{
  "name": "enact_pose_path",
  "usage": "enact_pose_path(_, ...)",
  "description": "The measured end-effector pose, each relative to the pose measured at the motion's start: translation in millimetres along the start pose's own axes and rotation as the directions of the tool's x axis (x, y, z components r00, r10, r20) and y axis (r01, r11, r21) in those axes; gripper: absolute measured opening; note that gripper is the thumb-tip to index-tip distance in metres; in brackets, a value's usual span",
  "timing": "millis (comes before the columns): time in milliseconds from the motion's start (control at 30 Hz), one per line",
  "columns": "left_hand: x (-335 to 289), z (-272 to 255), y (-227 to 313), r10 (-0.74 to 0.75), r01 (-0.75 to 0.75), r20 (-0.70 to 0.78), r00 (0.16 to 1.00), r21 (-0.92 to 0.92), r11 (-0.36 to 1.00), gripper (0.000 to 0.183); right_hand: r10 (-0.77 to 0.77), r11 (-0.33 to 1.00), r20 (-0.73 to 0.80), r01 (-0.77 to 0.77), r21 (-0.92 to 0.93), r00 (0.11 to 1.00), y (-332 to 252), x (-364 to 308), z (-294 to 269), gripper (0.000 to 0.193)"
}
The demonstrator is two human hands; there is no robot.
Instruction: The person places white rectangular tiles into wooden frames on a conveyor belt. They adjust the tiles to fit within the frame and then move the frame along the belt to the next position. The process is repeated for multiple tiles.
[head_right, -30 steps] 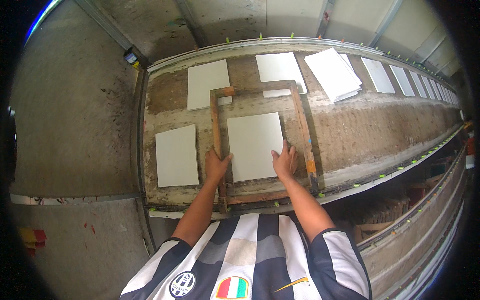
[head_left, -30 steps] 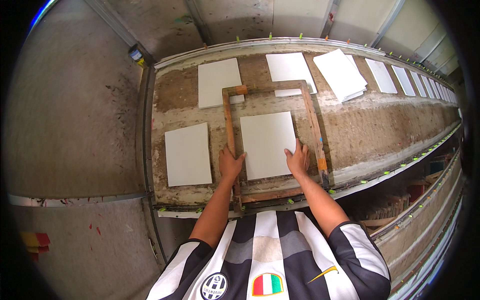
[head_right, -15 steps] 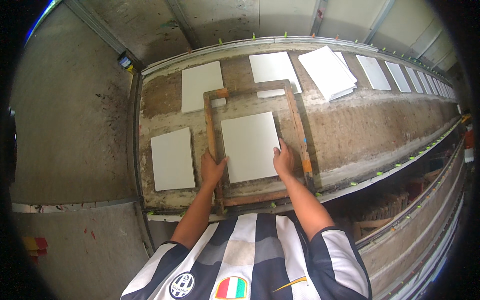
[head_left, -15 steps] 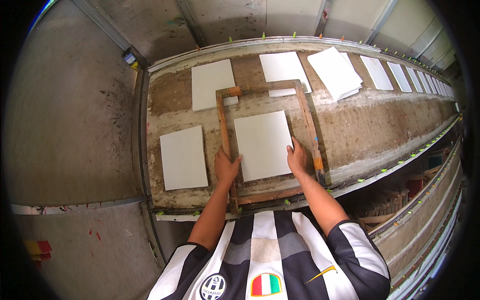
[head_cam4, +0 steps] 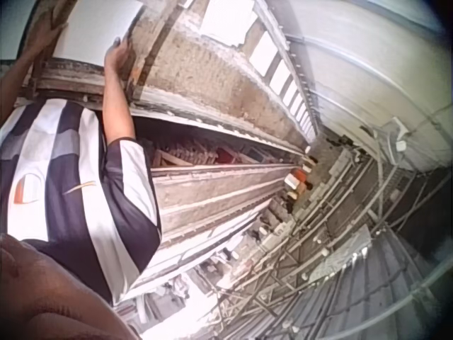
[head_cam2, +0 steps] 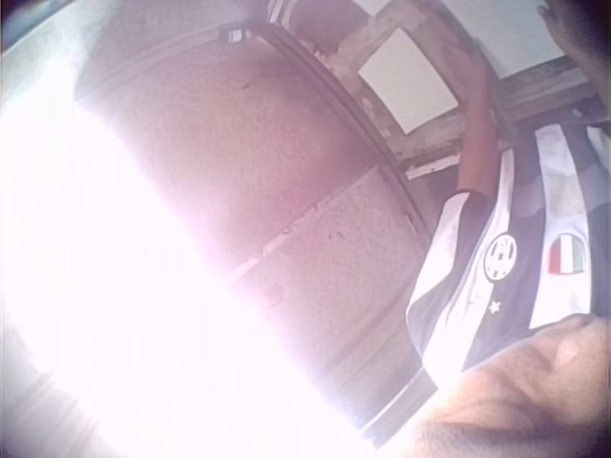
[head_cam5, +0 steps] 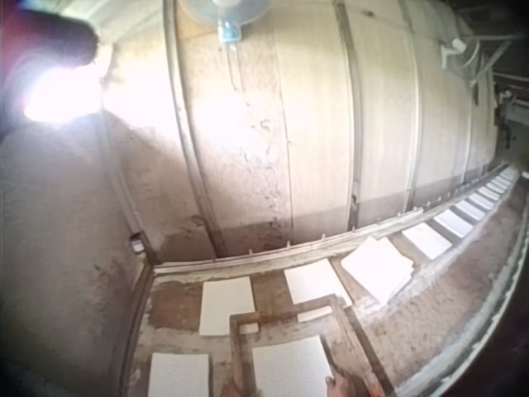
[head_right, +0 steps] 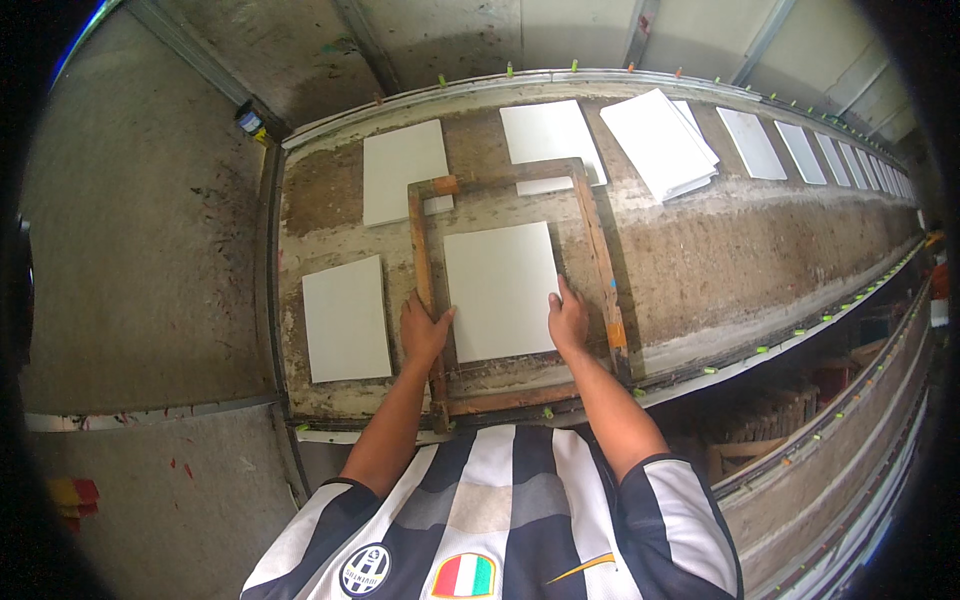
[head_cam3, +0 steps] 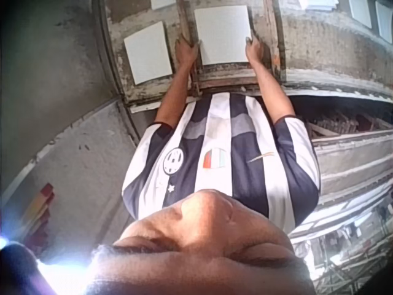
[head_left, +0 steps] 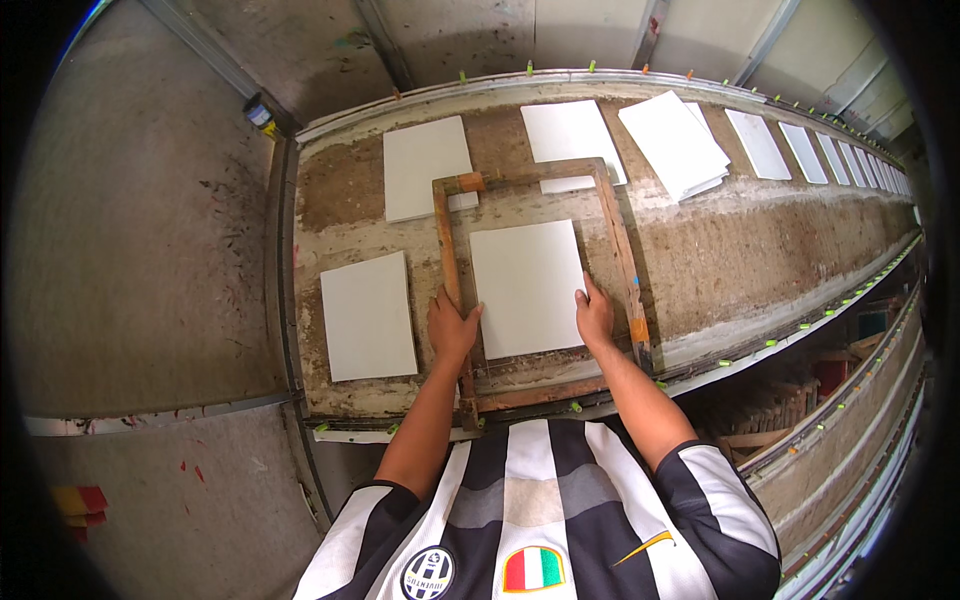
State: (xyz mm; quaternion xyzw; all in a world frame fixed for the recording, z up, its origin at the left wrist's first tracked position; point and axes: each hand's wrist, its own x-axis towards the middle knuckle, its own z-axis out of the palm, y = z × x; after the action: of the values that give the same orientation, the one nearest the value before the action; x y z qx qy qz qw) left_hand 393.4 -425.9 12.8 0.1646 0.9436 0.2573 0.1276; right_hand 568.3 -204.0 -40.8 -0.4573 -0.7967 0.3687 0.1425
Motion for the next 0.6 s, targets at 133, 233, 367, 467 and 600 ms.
enact_pose_path(133,1,7,-7,0.025,-0.025,-0.044,0.999,0.006,1.0,0.095,0.021,1.0,0.015,-0.021,-0.015,1.0,-5,0,-2,0.048)
enact_pose_path(233,2,3,-3,-0.007,0.007,0.009,1.0,-0.01,1.0,0.095,0.029,0.998,0.009,-0.028,-0.054,1.0,-7,0,-4,0.048)
enact_pose_path(367,2,5,-6,-0.003,0.004,0.014,1.0,-0.017,1.0,0.095,0.03,0.996,0.024,-0.028,-0.085,0.999,-8,0,-5,0.048)
enact_pose_path(467,3,1,-2,-0.043,0.044,0.052,0.998,-0.027,0.999,0.096,0.072,0.988,0.058,-0.063,-0.144,0.996,-21,1,-16,0.047)
enact_pose_path(600,4,7,-4,-0.036,0.036,0.023,0.999,0.02,0.999,0.096,-0.004,0.985,-0.003,0.004,-0.17,1.0,-6,2,-10,0.048)
